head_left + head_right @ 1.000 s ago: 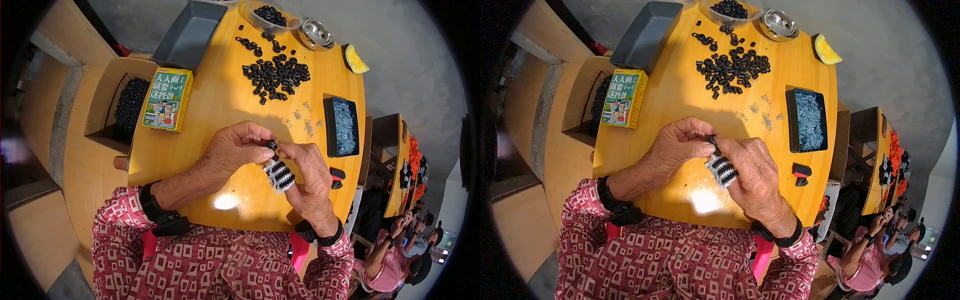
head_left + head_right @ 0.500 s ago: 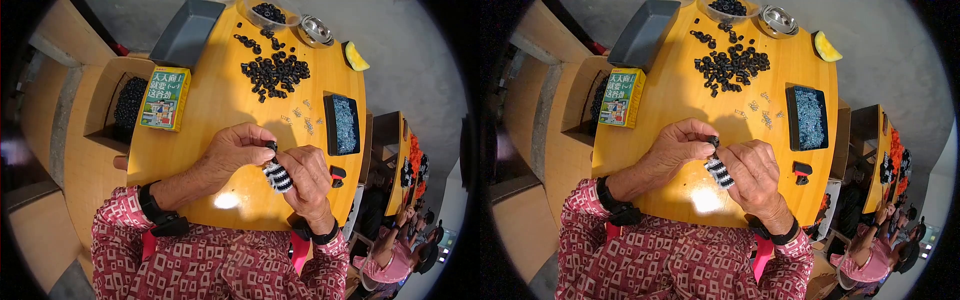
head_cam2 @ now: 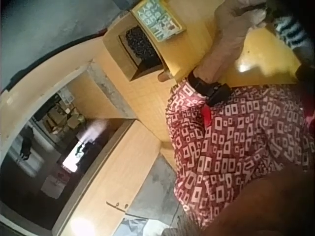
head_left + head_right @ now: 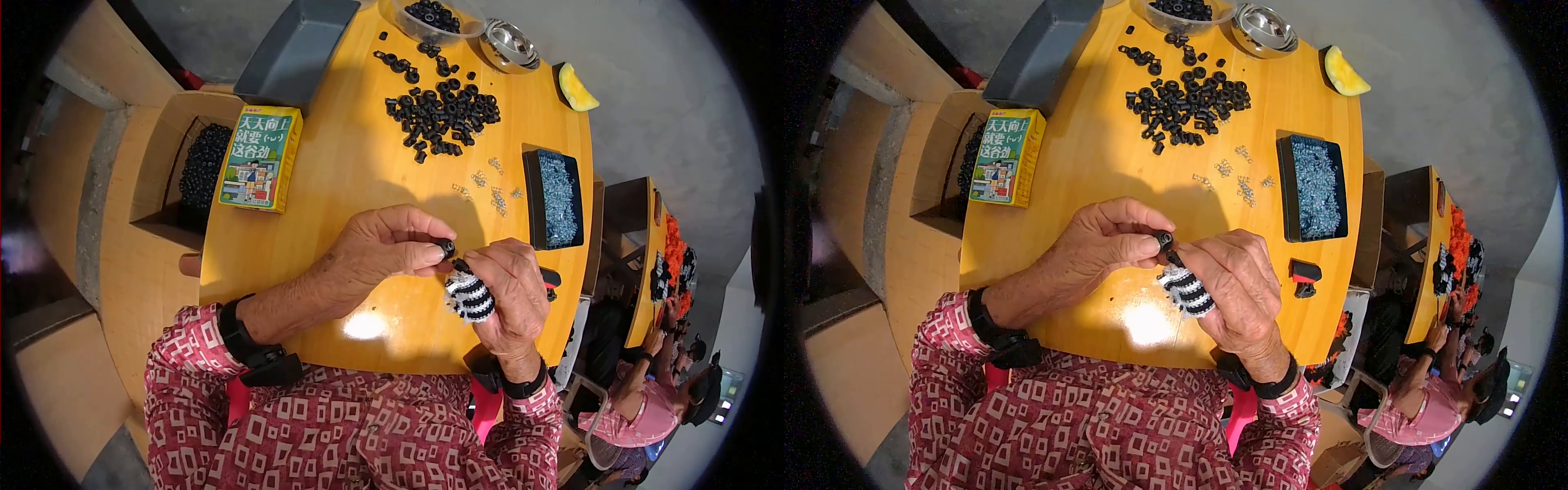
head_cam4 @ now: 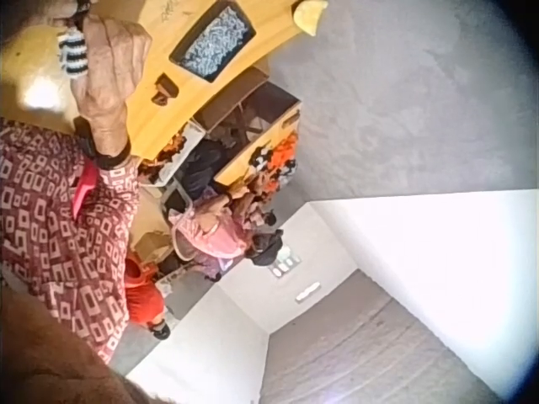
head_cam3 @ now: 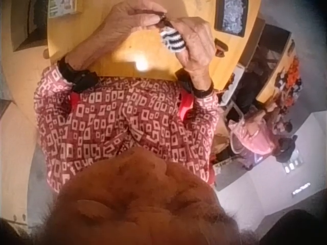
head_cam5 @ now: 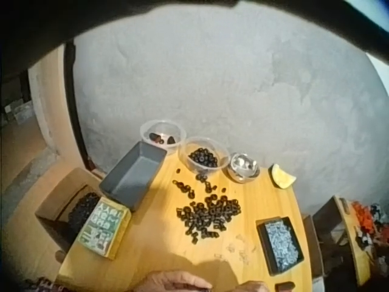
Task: The person assembles craft items by inserting black components into small striped knitted fabric sleeves by hand.
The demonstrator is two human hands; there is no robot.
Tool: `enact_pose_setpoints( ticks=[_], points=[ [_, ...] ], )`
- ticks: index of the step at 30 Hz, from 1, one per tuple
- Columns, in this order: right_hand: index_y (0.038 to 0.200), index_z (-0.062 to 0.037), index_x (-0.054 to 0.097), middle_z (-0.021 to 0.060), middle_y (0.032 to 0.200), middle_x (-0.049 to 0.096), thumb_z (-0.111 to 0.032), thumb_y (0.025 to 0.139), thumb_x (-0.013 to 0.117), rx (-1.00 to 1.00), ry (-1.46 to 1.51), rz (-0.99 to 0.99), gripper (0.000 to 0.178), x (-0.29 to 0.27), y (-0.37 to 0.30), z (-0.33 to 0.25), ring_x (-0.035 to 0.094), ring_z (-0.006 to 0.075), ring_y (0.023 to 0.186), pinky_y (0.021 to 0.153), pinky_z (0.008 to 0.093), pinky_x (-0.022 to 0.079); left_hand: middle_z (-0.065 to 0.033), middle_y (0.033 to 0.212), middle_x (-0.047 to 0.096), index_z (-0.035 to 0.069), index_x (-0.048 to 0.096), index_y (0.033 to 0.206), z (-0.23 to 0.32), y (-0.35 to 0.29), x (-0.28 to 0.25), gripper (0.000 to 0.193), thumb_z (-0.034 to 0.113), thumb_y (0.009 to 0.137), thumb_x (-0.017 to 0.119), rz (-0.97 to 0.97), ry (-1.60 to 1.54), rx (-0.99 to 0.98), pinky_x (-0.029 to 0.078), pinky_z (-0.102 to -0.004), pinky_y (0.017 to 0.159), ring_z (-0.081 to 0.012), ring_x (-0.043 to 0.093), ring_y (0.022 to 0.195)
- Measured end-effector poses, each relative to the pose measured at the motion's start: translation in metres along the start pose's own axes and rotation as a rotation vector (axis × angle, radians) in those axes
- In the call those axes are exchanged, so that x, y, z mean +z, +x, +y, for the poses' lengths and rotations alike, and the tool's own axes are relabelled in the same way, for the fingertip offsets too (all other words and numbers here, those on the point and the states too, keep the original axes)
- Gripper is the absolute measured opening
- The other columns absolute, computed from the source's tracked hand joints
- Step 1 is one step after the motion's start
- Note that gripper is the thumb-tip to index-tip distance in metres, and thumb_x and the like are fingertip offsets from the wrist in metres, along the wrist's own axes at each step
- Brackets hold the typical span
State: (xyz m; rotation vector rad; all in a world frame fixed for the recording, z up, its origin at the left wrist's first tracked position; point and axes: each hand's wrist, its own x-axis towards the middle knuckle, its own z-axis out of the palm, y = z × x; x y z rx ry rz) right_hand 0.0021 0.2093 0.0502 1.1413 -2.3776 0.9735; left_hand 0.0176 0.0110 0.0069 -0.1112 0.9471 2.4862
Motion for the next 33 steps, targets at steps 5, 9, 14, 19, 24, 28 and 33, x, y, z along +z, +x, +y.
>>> enact_pose_setpoints(
  ticks=[5, 9, 14, 19, 24, 28, 33],
  points=[
    [0.097, 0.0036, 0.067, 0.0146, 0.093, 0.064, -0.004, 0.068, 0.065, 0.020, 0.009, -0.005, 0.031, -0.004, -0.003, 0.002, 0.061, 0.0306, 0.083, 0.076, 0.0397, 0.049, -0.0062, 0.099, 0.065, -0.001, 0.062, 0.111, 0.000, 0.001, 0.000, 0.026, 0.005, 0.086, 0.065, -0.049, 0.058, -0.002, 0.054, -0.0269, 0.083, -0.0141, 0.065, 0.089],
    [0.098, 0.0032, 0.067, 0.0144, 0.093, 0.065, -0.005, 0.068, 0.063, 0.019, -0.002, -0.011, 0.031, -0.007, -0.005, 0.004, 0.061, 0.0303, 0.083, 0.075, 0.0394, 0.049, -0.0069, 0.098, 0.065, -0.002, 0.062, 0.111, 0.000, 0.002, -0.001, 0.026, 0.004, 0.086, 0.065, -0.052, 0.157, -0.022, 0.053, -0.0267, 0.084, -0.0144, 0.065, 0.089],
    [0.098, 0.0032, 0.068, 0.0143, 0.094, 0.064, -0.005, 0.069, 0.062, 0.019, 0.006, -0.024, 0.031, -0.009, -0.006, 0.004, 0.061, 0.0299, 0.084, 0.076, 0.0394, 0.049, -0.0075, 0.096, 0.066, -0.002, 0.063, 0.110, 0.000, 0.002, 0.001, 0.025, 0.003, 0.085, 0.065, -0.068, 0.148, 0.006, 0.053, -0.0262, 0.085, -0.0147, 0.065, 0.090],
    [0.099, 0.0026, 0.068, 0.0141, 0.093, 0.064, -0.005, 0.069, 0.062, 0.050, 0.009, -0.037, 0.032, -0.008, -0.009, 0.003, 0.061, 0.0301, 0.085, 0.077, 0.0398, 0.048, -0.0071, 0.098, 0.066, -0.002, 0.064, 0.110, 0.000, 0.001, 0.001, 0.025, 0.004, 0.085, 0.065, -0.078, 0.246, 0.019, 0.052, -0.0259, 0.085, -0.0137, 0.064, 0.091],
    [0.099, 0.0023, 0.068, 0.0140, 0.093, 0.064, -0.006, 0.069, 0.062, 0.059, 0.008, -0.039, 0.032, -0.007, -0.013, 0.002, 0.061, 0.0301, 0.085, 0.077, 0.0399, 0.049, -0.0064, 0.099, 0.066, -0.001, 0.064, 0.110, 0.000, 0.002, 0.000, 0.025, 0.004, 0.086, 0.065, -0.085, 0.276, 0.010, 0.051, -0.0253, 0.085, -0.0127, 0.063, 0.092],
    [0.100, 0.0021, 0.068, 0.0139, 0.094, 0.063, -0.006, 0.069, 0.062, 0.070, 0.022, -0.048, 0.032, -0.008, -0.012, 0.000, 0.061, 0.0301, 0.085, 0.078, 0.0404, 0.049, -0.0065, 0.099, 0.066, -0.001, 0.064, 0.110, 0.000, 0.001, 0.001, 0.025, 0.004, 0.086, 0.064, -0.077, 0.284, 0.011, 0.051, -0.0254, 0.086, -0.0128, 0.063, 0.092],
    [0.100, 0.0021, 0.068, 0.0140, 0.094, 0.063, -0.006, 0.068, 0.062, 0.060, 0.008, -0.058, 0.034, -0.008, -0.013, 0.002, 0.061, 0.0300, 0.085, 0.078, 0.0403, 0.048, -0.0063, 0.099, 0.066, -0.001, 0.064, 0.111, 0.001, 0.001, 0.002, 0.025, 0.004, 0.086, 0.064, -0.083, 0.290, 0.011, 0.050, -0.0253, 0.086, -0.0125, 0.063, 0.093]
  ],
)
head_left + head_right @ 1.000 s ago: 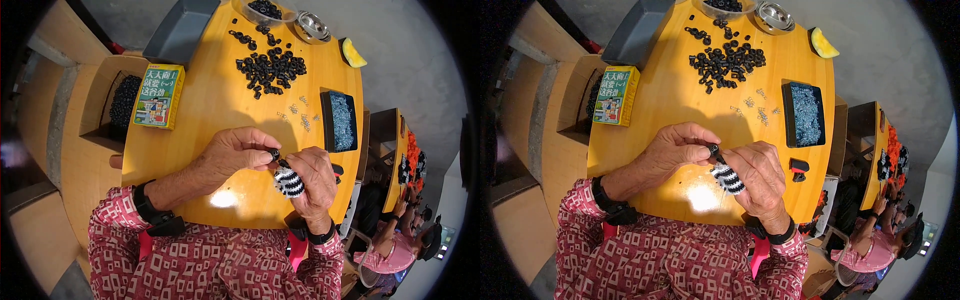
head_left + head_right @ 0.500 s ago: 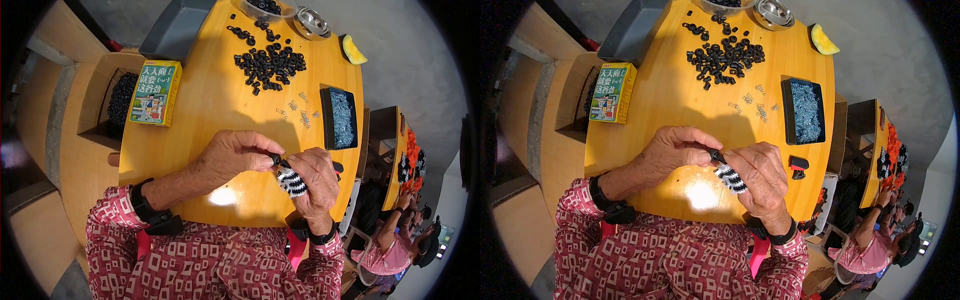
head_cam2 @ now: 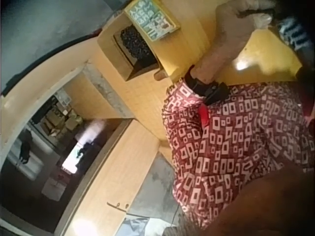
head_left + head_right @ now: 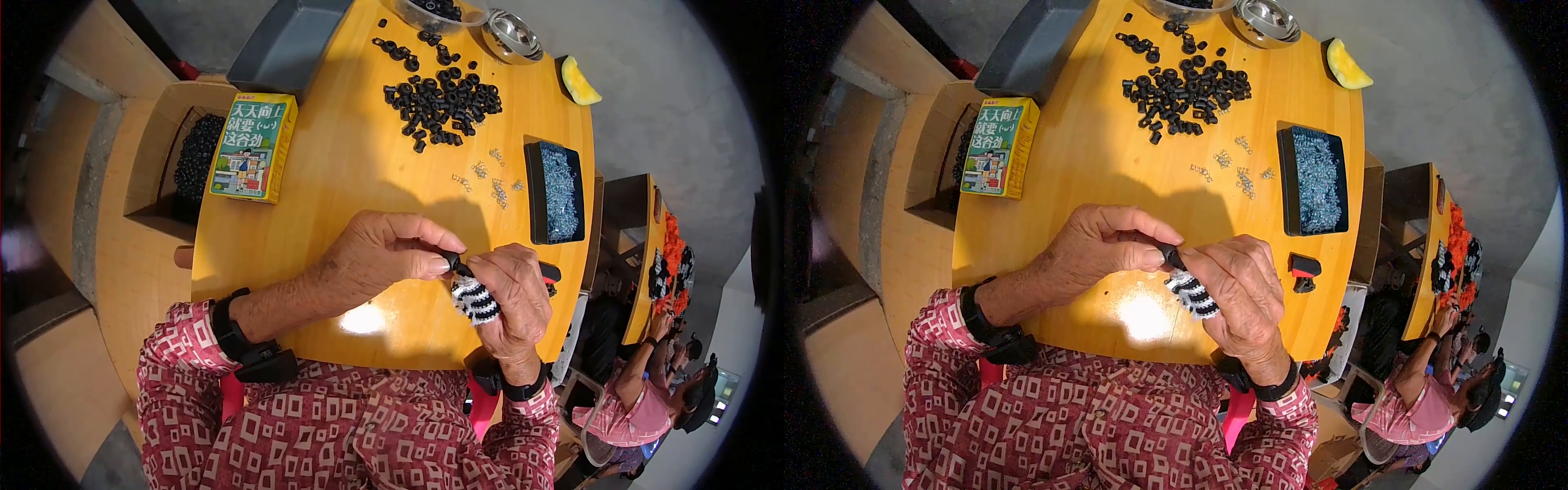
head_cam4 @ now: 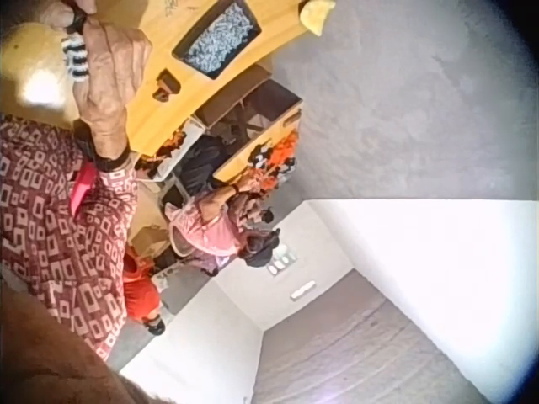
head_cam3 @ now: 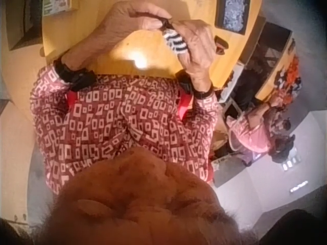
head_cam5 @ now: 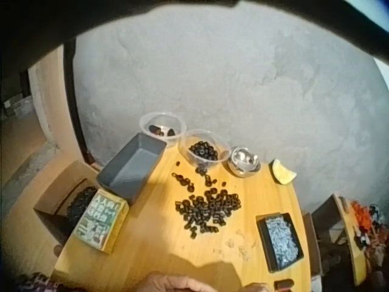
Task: The person assembles craft items by inserting black components into small striped knitted fabric sleeves by hand.
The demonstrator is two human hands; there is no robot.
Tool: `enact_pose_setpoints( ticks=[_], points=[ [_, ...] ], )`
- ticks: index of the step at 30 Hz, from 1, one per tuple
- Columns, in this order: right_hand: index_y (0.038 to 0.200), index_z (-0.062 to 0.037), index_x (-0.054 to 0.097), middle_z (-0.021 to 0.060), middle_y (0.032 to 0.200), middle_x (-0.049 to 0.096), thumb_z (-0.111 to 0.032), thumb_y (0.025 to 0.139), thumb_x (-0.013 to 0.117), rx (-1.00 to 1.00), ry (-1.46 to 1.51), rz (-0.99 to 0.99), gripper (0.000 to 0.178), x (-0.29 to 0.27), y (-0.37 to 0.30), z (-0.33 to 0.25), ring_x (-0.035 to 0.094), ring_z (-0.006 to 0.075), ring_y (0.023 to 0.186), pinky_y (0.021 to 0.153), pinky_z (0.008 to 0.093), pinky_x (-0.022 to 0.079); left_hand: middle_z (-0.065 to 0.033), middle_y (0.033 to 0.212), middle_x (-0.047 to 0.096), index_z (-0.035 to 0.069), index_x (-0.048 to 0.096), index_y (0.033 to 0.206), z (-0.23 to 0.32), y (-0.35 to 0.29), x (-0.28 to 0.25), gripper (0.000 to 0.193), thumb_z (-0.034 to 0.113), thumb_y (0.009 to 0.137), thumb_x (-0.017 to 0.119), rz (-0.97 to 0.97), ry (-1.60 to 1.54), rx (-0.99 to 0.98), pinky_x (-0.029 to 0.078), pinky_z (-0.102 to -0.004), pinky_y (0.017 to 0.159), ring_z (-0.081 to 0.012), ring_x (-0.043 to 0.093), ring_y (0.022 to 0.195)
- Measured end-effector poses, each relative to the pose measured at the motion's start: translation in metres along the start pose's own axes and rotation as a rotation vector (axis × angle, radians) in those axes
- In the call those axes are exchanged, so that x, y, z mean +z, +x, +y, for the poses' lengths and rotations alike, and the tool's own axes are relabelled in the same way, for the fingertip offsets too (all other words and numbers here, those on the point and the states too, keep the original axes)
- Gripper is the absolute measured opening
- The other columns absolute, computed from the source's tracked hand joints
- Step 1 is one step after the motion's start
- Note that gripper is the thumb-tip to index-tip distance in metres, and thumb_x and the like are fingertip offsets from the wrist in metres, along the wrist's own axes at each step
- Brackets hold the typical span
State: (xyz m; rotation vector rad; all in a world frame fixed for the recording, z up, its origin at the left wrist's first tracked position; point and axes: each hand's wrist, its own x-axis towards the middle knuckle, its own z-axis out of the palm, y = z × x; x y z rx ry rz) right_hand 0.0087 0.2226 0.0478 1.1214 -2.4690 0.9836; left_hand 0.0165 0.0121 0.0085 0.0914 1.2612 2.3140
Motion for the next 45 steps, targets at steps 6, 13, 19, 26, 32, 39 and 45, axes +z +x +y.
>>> enact_pose_setpoints(
  ticks=[6, 13, 19, 26, 32, 39, 45],
  points=[
    [0.099, 0.0036, 0.067, 0.0144, 0.093, 0.063, -0.005, 0.064, 0.062, -0.068, -0.082, -0.031, 0.036, -0.002, 0.005, -0.002, 0.061, 0.0294, 0.082, 0.076, 0.0406, 0.049, -0.0058, 0.099, 0.067, -0.001, 0.064, 0.110, 0.001, 0.001, 0.001, 0.024, 0.003, 0.086, 0.063, 0.009, 0.049, -0.025, 0.050, -0.0245, 0.086, -0.0109, 0.062, 0.093],
    [0.097, 0.0052, 0.066, 0.0145, 0.088, 0.062, -0.002, 0.062, 0.061, -0.150, -0.199, -0.156, 0.037, -0.010, 0.018, -0.008, 0.060, 0.0275, 0.078, 0.073, 0.0393, 0.049, -0.0023, 0.095, 0.065, -0.001, 0.065, 0.106, -0.009, 0.001, 0.000, 0.020, -0.001, 0.086, 0.063, 0.038, 0.182, 0.112, 0.050, -0.0229, 0.082, -0.0081, 0.061, 0.089],
    [0.098, 0.0057, 0.066, 0.0146, 0.086, 0.061, -0.002, 0.060, 0.061, -0.153, -0.158, -0.111, 0.039, -0.003, 0.016, -0.002, 0.060, 0.0274, 0.076, 0.071, 0.0387, 0.048, -0.0036, 0.096, 0.065, -0.002, 0.064, 0.107, -0.012, 0.001, -0.001, 0.021, -0.002, 0.086, 0.062, 0.050, 0.103, 0.080, 0.051, -0.0230, 0.082, -0.0088, 0.061, 0.089],
    [0.101, 0.0069, 0.066, 0.0163, 0.088, 0.061, -0.001, 0.061, 0.061, -0.101, -0.114, -0.068, 0.041, 0.010, 0.003, 0.003, 0.060, 0.0285, 0.078, 0.073, 0.0400, 0.048, -0.0052, 0.098, 0.065, -0.003, 0.062, 0.107, -0.018, 0.001, -0.002, 0.022, -0.005, 0.086, 0.060, 0.065, 0.060, 0.059, 0.051, -0.0237, 0.083, -0.0104, 0.062, 0.091],
    [0.104, 0.0070, 0.065, 0.0169, 0.092, 0.061, -0.005, 0.067, 0.064, -0.074, -0.141, 0.006, 0.038, 0.023, -0.008, 0.006, 0.061, 0.0294, 0.081, 0.075, 0.0403, 0.048, -0.0054, 0.100, 0.065, -0.003, 0.062, 0.108, -0.017, 0.001, 0.002, 0.023, -0.004, 0.085, 0.061, 0.109, 0.097, 0.010, 0.051, -0.0250, 0.084, -0.0105, 0.061, 0.092],
    [0.105, 0.0068, 0.064, 0.0158, 0.090, 0.060, -0.006, 0.067, 0.066, -0.048, -0.174, 0.002, 0.039, 0.025, -0.005, 0.003, 0.059, 0.0292, 0.080, 0.075, 0.0404, 0.048, -0.0053, 0.098, 0.067, -0.004, 0.065, 0.105, -0.010, 0.002, -0.001, 0.020, 0.000, 0.086, 0.061, 0.109, 0.145, -0.047, 0.050, -0.0234, 0.082, -0.0092, 0.060, 0.092],
    [0.104, 0.0061, 0.064, 0.0142, 0.086, 0.058, -0.003, 0.065, 0.065, -0.007, -0.187, -0.016, 0.040, 0.024, -0.002, -0.003, 0.058, 0.0287, 0.078, 0.074, 0.0389, 0.047, -0.0045, 0.094, 0.066, -0.004, 0.066, 0.104, -0.012, 0.002, -0.002, 0.019, 0.001, 0.087, 0.061, 0.087, 0.180, -0.029, 0.050, -0.0228, 0.079, -0.0089, 0.061, 0.088]
  ],
)
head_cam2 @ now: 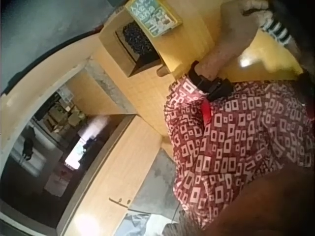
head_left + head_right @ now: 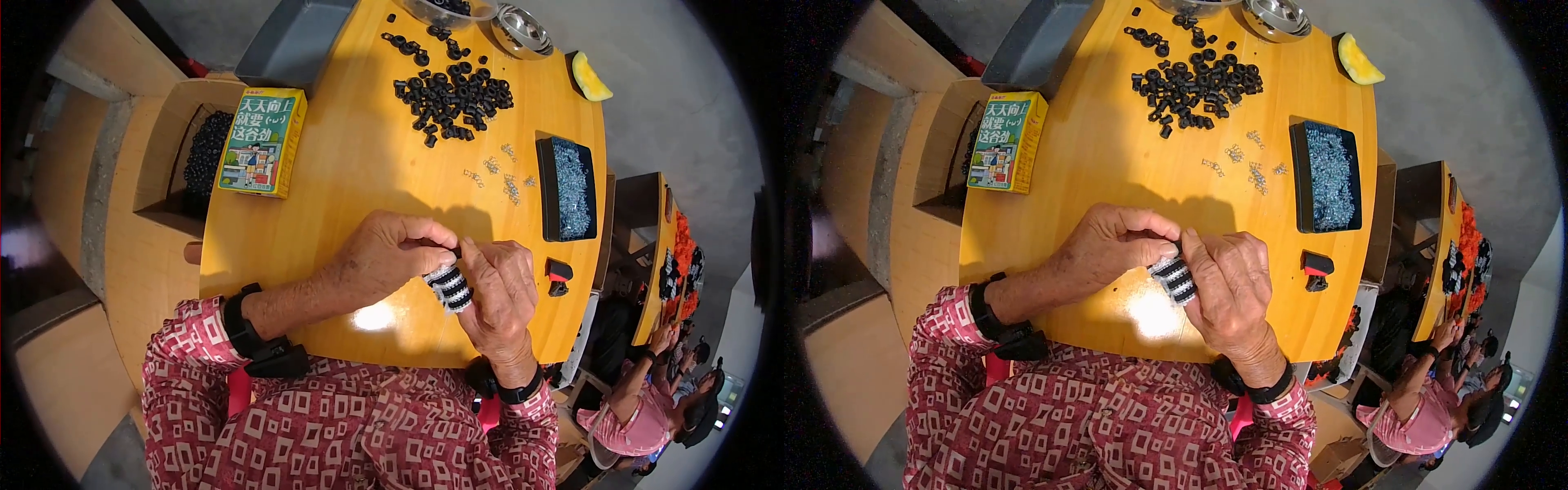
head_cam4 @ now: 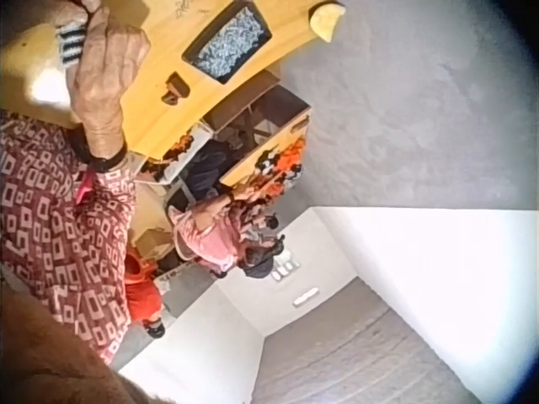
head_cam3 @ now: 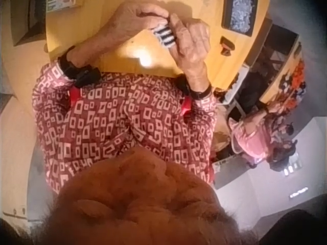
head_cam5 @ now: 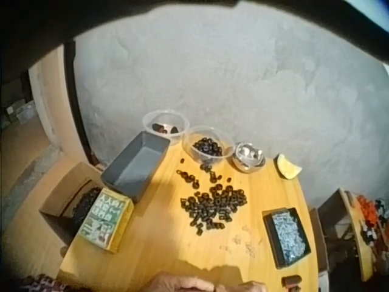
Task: The person assembles craft items by inserting black components into small striped knitted fabric sleeves by hand.
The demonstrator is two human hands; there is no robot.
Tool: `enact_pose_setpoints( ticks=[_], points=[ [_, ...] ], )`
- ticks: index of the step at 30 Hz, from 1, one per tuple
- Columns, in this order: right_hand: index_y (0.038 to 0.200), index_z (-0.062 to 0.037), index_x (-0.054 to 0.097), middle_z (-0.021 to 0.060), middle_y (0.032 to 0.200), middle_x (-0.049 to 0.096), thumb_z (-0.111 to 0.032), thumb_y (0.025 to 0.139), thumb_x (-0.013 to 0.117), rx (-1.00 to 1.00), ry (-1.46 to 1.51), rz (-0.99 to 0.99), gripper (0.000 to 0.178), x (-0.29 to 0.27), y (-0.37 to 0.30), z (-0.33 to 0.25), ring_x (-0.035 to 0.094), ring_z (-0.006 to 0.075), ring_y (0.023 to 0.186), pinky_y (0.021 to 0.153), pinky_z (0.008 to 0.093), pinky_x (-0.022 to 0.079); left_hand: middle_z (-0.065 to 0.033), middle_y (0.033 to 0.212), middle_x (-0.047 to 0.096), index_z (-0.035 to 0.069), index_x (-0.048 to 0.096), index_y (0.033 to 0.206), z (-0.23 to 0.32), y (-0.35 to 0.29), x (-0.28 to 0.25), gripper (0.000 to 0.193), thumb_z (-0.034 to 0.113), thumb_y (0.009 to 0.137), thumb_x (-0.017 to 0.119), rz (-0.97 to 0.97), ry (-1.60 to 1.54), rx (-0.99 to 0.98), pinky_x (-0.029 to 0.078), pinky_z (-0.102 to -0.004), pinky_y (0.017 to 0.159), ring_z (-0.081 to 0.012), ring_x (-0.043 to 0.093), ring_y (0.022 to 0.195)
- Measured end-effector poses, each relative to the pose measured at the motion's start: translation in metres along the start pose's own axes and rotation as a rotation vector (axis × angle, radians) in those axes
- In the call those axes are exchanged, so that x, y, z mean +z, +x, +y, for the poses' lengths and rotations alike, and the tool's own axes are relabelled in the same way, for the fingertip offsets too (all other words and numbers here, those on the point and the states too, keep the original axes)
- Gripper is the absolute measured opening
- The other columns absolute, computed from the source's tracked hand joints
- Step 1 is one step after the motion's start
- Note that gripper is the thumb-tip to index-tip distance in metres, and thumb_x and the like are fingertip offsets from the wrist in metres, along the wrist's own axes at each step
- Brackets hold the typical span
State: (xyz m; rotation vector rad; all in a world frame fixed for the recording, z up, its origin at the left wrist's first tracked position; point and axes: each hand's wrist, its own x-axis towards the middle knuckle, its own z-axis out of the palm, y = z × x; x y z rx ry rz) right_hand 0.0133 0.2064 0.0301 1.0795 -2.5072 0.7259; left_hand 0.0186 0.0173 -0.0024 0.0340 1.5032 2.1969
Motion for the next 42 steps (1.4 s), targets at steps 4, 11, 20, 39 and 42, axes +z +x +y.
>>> enact_pose_setpoints(
  ticks=[4, 11, 20, 39, 42],
  points=[
    [0.103, 0.0042, 0.066, 0.0123, 0.084, 0.058, 0.002, 0.062, 0.064, 0.104, 0.138, -0.052, 0.041, -0.004, 0.004, 0.001, 0.058, 0.0279, 0.076, 0.071, 0.0366, 0.046, -0.0043, 0.092, 0.066, -0.004, 0.065, 0.105, -0.003, -0.001, 0.002, 0.019, 0.002, 0.087, 0.061, 0.019, -0.061, 0.007, 0.050, -0.0225, 0.077, -0.0090, 0.061, 0.085],
    [0.102, 0.0035, 0.066, 0.0120, 0.084, 0.058, 0.003, 0.061, 0.063, 0.075, 0.168, -0.070, 0.041, -0.012, 0.002, 0.011, 0.057, 0.0280, 0.075, 0.070, 0.0368, 0.046, -0.0036, 0.088, 0.065, -0.004, 0.064, 0.104, -0.005, -0.002, 0.006, 0.017, 0.001, 0.088, 0.062, 0.076, 0.116, 0.066, 0.051, -0.0223, 0.075, -0.0087, 0.061, 0.082],
    [0.099, 0.0045, 0.066, 0.0137, 0.085, 0.059, 0.001, 0.064, 0.060, 0.036, 0.072, -0.012, 0.036, -0.007, -0.006, 0.004, 0.057, 0.0291, 0.073, 0.071, 0.0377, 0.047, -0.0030, 0.090, 0.066, -0.004, 0.065, 0.103, -0.008, -0.001, 0.008, 0.017, 0.000, 0.087, 0.062, 0.039, -0.016, 0.061, 0.050, -0.0214, 0.076, -0.0072, 0.060, 0.084],
    [0.102, 0.0043, 0.066, 0.0166, 0.087, 0.061, 0.004, 0.064, 0.057, 0.111, 0.192, 0.082, 0.038, -0.005, -0.017, 0.002, 0.061, 0.0318, 0.078, 0.075, 0.0402, 0.051, -0.0039, 0.096, 0.066, -0.002, 0.064, 0.108, 0.000, -0.003, 0.009, 0.022, -0.003, 0.086, 0.063, 0.000, -0.039, 0.046, 0.051, -0.0212, 0.081, -0.0072, 0.061, 0.090],
    [0.101, 0.0032, 0.066, 0.0159, 0.087, 0.062, 0.005, 0.066, 0.059, 0.183, 0.243, 0.100, 0.035, -0.006, -0.016, -0.002, 0.061, 0.0318, 0.079, 0.076, 0.0395, 0.051, -0.0039, 0.096, 0.067, -0.002, 0.065, 0.107, 0.000, -0.003, 0.010, 0.022, -0.002, 0.086, 0.063, -0.017, -0.063, 0.024, 0.051, -0.0216, 0.081, -0.0078, 0.062, 0.090]
  ],
)
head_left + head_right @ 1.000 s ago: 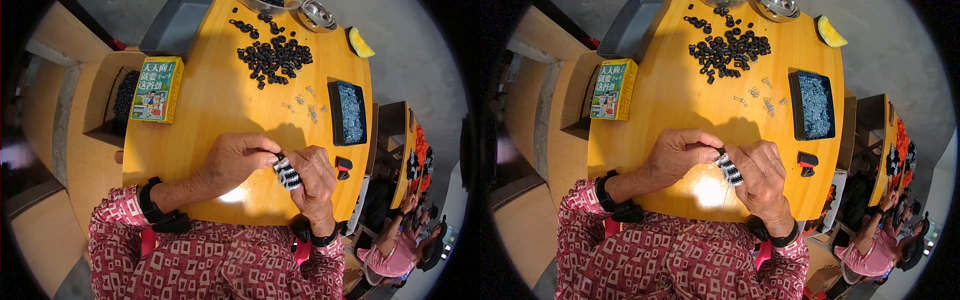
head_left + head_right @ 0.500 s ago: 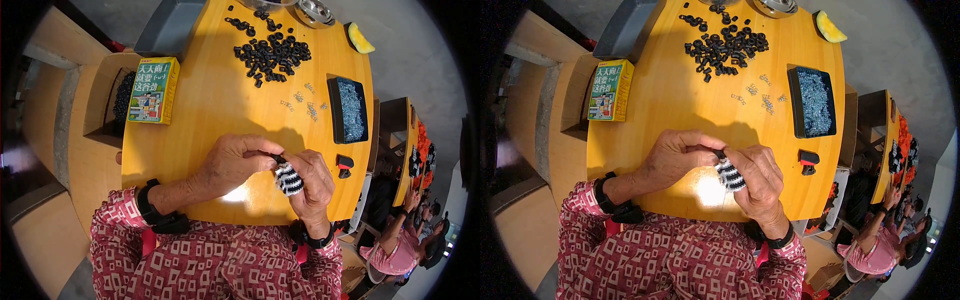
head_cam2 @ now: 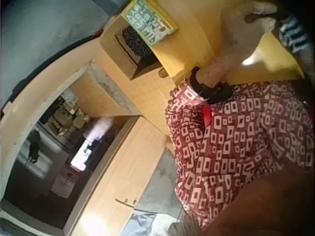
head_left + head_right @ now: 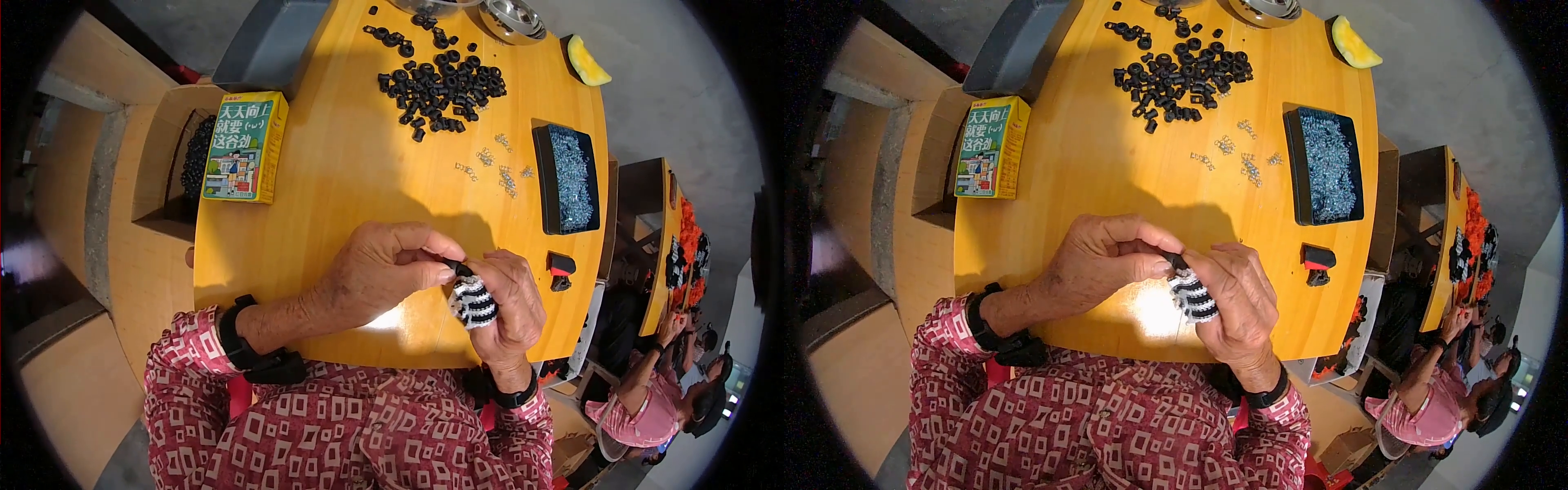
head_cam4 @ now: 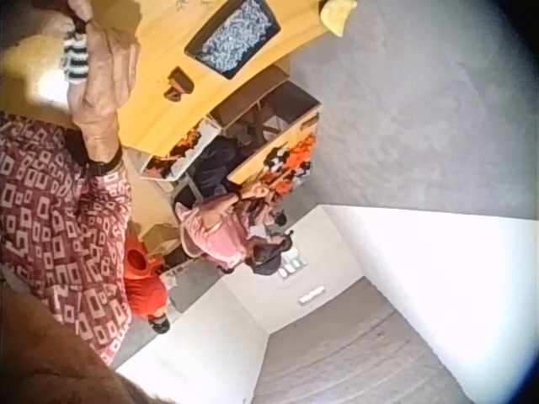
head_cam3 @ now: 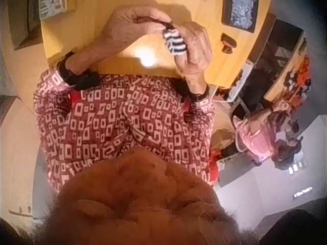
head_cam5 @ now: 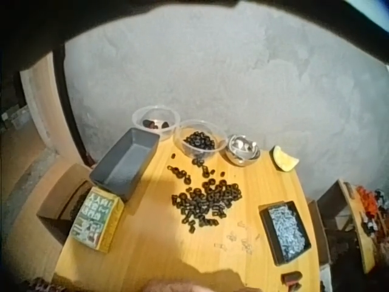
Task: The person assembles craft items by inserting black components into small striped knitted fabric sleeves by hand.
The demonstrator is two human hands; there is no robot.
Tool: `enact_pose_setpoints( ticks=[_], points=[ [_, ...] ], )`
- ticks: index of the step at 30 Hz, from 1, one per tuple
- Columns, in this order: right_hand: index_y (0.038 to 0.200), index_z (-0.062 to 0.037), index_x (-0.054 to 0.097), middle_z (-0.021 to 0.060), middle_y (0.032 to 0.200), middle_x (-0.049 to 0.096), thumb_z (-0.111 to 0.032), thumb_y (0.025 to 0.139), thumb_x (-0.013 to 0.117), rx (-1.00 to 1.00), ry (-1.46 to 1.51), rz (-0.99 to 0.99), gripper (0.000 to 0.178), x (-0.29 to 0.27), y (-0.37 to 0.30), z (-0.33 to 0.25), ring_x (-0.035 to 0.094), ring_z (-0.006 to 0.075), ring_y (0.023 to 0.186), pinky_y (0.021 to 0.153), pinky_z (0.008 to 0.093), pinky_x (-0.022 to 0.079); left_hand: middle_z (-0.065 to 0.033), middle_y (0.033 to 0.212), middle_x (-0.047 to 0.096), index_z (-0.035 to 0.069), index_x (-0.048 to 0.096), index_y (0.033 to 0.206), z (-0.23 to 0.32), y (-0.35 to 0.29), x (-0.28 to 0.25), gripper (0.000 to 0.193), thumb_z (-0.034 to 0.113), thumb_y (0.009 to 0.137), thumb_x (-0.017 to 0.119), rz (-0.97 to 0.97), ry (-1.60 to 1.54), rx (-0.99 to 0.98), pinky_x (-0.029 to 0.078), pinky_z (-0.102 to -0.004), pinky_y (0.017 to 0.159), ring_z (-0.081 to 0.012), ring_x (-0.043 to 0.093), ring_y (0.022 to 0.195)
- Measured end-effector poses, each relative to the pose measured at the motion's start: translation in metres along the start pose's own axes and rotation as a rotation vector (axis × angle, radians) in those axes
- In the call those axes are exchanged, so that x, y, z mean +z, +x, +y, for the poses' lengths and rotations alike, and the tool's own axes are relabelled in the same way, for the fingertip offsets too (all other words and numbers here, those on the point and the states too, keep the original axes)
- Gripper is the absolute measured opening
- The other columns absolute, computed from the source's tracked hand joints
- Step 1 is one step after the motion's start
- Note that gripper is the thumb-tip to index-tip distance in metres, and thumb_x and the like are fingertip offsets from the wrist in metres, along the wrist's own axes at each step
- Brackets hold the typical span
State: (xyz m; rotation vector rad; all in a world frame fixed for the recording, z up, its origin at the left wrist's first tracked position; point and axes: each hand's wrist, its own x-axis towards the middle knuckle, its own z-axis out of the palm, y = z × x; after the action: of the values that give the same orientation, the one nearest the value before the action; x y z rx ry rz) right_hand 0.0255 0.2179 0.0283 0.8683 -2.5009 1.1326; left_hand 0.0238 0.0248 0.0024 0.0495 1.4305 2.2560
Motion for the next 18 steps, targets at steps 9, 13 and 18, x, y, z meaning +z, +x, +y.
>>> enact_pose_setpoints(
  ticks=[9, 13, 18],
  points=[
    [0.099, 0.0006, 0.066, 0.0137, 0.088, 0.064, 0.005, 0.073, 0.062, 0.175, 0.119, 0.062, 0.026, 0.0001, -0.0029, -0.0035, 0.063, 0.0291, 0.082, 0.076, 0.0368, 0.051, -0.0041, 0.098, 0.067, -0.002, 0.065, 0.107, 0.0045, 0.0003, 0.0004, 0.022, -0.003, 0.085, 0.064, -0.016, -0.068, -0.020, 0.051, -0.0221, 0.083, -0.0090, 0.062, 0.092],
    [0.099, 0.0007, 0.067, 0.0135, 0.087, 0.063, 0.005, 0.073, 0.063, 0.162, 0.124, 0.075, 0.027, 0.0010, -0.0037, -0.0035, 0.062, 0.0286, 0.081, 0.076, 0.0370, 0.051, -0.0041, 0.099, 0.067, -0.001, 0.065, 0.108, 0.0036, 0.0004, 0.0000, 0.022, -0.002, 0.085, 0.064, -0.020, -0.068, 0.000, 0.051, -0.0219, 0.083, -0.0089, 0.062, 0.092],
    [0.099, 0.0016, 0.066, 0.0141, 0.087, 0.063, 0.006, 0.072, 0.064, 0.147, 0.106, 0.083, 0.027, 0.0026, -0.0039, -0.0046, 0.062, 0.0290, 0.080, 0.076, 0.0385, 0.051, -0.0040, 0.099, 0.066, -0.001, 0.064, 0.108, 0.0024, -0.0003, -0.0003, 0.023, -0.002, 0.086, 0.064, -0.027, -0.071, 0.002, 0.051, -0.0218, 0.083, -0.0087, 0.062, 0.093]
  ],
)
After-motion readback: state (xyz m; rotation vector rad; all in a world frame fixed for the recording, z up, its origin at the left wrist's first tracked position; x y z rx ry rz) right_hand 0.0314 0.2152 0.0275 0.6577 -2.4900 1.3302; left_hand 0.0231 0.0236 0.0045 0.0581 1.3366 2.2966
